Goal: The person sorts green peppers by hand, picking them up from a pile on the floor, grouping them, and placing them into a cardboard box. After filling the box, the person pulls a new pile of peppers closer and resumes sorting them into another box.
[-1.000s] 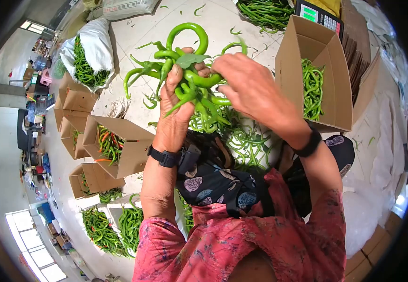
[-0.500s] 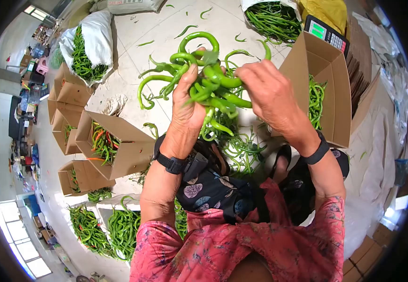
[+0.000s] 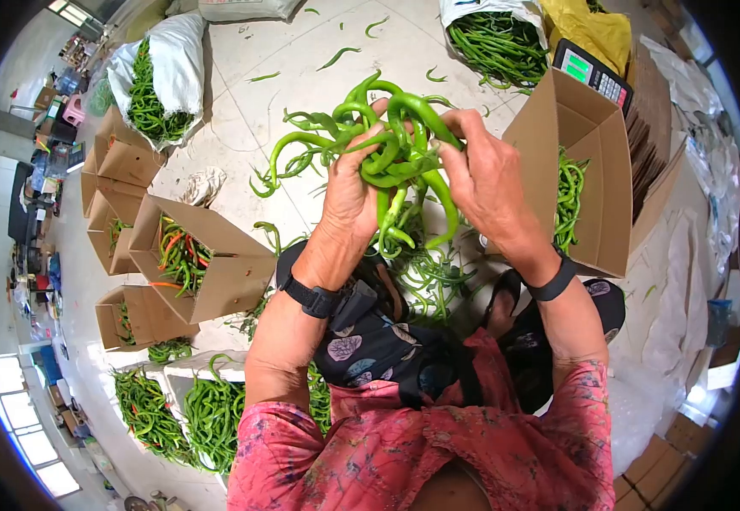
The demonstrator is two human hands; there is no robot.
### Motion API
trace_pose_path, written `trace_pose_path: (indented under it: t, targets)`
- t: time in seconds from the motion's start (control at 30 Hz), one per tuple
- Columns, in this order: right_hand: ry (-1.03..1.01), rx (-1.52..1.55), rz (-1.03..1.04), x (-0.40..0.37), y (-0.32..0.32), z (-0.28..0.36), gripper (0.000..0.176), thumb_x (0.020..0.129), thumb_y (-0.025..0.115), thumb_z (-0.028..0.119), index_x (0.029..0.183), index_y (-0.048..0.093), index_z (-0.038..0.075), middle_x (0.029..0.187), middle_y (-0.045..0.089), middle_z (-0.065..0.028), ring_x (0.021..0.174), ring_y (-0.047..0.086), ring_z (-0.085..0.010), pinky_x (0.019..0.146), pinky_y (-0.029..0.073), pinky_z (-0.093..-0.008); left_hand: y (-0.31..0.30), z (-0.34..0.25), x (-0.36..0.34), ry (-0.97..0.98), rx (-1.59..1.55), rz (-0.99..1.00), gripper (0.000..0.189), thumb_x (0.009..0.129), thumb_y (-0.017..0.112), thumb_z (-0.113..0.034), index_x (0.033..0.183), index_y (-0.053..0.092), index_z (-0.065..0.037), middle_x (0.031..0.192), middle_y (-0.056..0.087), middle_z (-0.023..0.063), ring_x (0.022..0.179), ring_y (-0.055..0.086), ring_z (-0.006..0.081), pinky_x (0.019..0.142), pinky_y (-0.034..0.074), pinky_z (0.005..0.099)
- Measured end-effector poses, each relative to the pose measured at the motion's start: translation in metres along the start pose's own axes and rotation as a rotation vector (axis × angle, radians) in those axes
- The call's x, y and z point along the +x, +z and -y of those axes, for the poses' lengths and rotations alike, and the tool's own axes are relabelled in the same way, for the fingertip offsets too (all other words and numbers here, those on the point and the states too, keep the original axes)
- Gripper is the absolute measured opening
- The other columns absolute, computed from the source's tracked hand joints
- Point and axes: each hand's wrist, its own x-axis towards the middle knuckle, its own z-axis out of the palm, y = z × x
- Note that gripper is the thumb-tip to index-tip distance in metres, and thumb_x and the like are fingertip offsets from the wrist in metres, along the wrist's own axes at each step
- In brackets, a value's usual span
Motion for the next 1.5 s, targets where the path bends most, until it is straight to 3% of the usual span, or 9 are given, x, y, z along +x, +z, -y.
trace_pose_path:
  t: [0.07, 0.17, 0.4, 0.8, 0.83, 0.93, 1.13, 1.43, 1.5]
  targets:
    - [-0.008, -0.058, 0.006, -0.001, 0.001, -0.003, 0.021, 0.085, 0.062, 0.007, 0.104, 0.054, 0.002, 0.082, 0.065, -0.0191, 0.067, 0.064, -0.0351, 0.060, 0.049, -0.0416, 0.004, 0.003, 0.000, 0.024, 0.028, -0.062, 0.052, 0.092, 0.061, -0.013, 0.139, 0.041, -0.008, 0.121, 0.058, 0.0151, 0.110, 0.060, 0.0250, 0.094, 0.052, 0.0435]
    - [0.304, 0.253, -0.093, 0.007, 0.003, -0.017, 0.022, 0.089, 0.059, 0.009, 0.108, 0.051, 0.001, 0.078, 0.065, -0.0085, 0.061, 0.059, -0.0119, 0.057, 0.048, -0.0300, 0.000, 0.002, 0.003, -0.005, 0.012, -0.029, 0.054, 0.091, 0.061, -0.015, 0.139, 0.039, -0.007, 0.123, 0.057, 0.0178, 0.112, 0.059, 0.0286, 0.095, 0.051, 0.0439]
    - [0.471, 0.903, 0.080, 0.001, 0.006, -0.026, 0.022, 0.096, 0.053, 0.015, 0.113, 0.050, 0.002, 0.095, 0.066, -0.0080, 0.082, 0.061, -0.0099, 0.070, 0.048, -0.0248, 0.009, 0.003, -0.003, -0.056, 0.125, -0.022, 0.055, 0.088, 0.065, -0.014, 0.137, 0.041, -0.010, 0.127, 0.056, 0.0200, 0.109, 0.060, 0.0269, 0.082, 0.056, 0.0398]
    - [0.834, 1.673, -0.085, -0.003, 0.004, -0.066, 0.022, 0.098, 0.047, 0.019, 0.110, 0.052, 0.001, 0.107, 0.063, -0.0209, 0.072, 0.059, -0.0154, 0.070, 0.053, -0.0321, -0.001, 0.003, 0.005, -0.038, -0.065, 0.052, 0.041, 0.088, 0.068, -0.008, 0.125, 0.052, -0.009, 0.103, 0.062, 0.0101, 0.085, 0.060, 0.0174, 0.072, 0.054, 0.0312]
    - [0.893, 1.702, -0.124, 0.000, -0.001, -0.059, 0.026, 0.100, 0.045, 0.019, 0.116, 0.050, -0.001, 0.123, 0.054, -0.0208, 0.068, 0.053, -0.0101, 0.063, 0.047, -0.0261, -0.002, 0.001, 0.005, -0.037, -0.052, 0.050, 0.040, 0.088, 0.067, -0.007, 0.125, 0.052, -0.009, 0.102, 0.061, 0.0097, 0.084, 0.059, 0.0168, 0.071, 0.053, 0.0309]
    - [0.717, 2.098, 0.050, -0.006, -0.011, -0.088, 0.029, 0.100, 0.044, 0.017, 0.117, 0.051, -0.005, 0.119, 0.054, -0.0197, 0.062, 0.045, -0.0088, 0.056, 0.041, -0.0240, 0.002, -0.008, 0.001, -0.025, -0.062, 0.049, 0.035, 0.092, 0.061, -0.012, 0.126, 0.051, -0.010, 0.096, 0.058, 0.0078, 0.078, 0.053, 0.0144, 0.069, 0.049, 0.0292]
    - [0.677, 2.048, -0.127, -0.012, -0.034, -0.092, 0.031, 0.101, 0.042, 0.017, 0.117, 0.050, -0.009, 0.111, 0.053, -0.0179, 0.054, 0.040, -0.0080, 0.047, 0.037, -0.0233, 0.003, -0.016, -0.003, 0.091, -0.083, 0.125, 0.043, 0.093, 0.060, -0.012, 0.133, 0.043, -0.008, 0.093, 0.051, 0.0065, 0.078, 0.046, 0.0124, 0.069, 0.042, 0.0274]
    - [0.451, 2.006, 0.050, -0.022, -0.042, -0.088, 0.028, 0.099, 0.048, 0.022, 0.115, 0.052, -0.001, 0.107, 0.057, -0.0171, 0.057, 0.044, -0.0088, 0.051, 0.039, -0.0226, 0.007, -0.010, -0.002, 0.047, -0.016, 0.165, 0.048, 0.089, 0.061, -0.009, 0.133, 0.042, -0.010, 0.093, 0.051, 0.0048, 0.075, 0.044, 0.0105, 0.067, 0.041, 0.0264]
    - [0.453, 1.113, -0.008, -0.032, -0.044, -0.069, 0.027, 0.099, 0.050, 0.021, 0.115, 0.051, 0.000, 0.105, 0.060, -0.0142, 0.064, 0.053, -0.0103, 0.057, 0.044, -0.0226, 0.006, -0.011, -0.001, 0.048, -0.006, 0.161, 0.048, 0.089, 0.062, -0.010, 0.133, 0.042, -0.010, 0.093, 0.050, 0.0044, 0.075, 0.044, 0.0106, 0.067, 0.041, 0.0261]
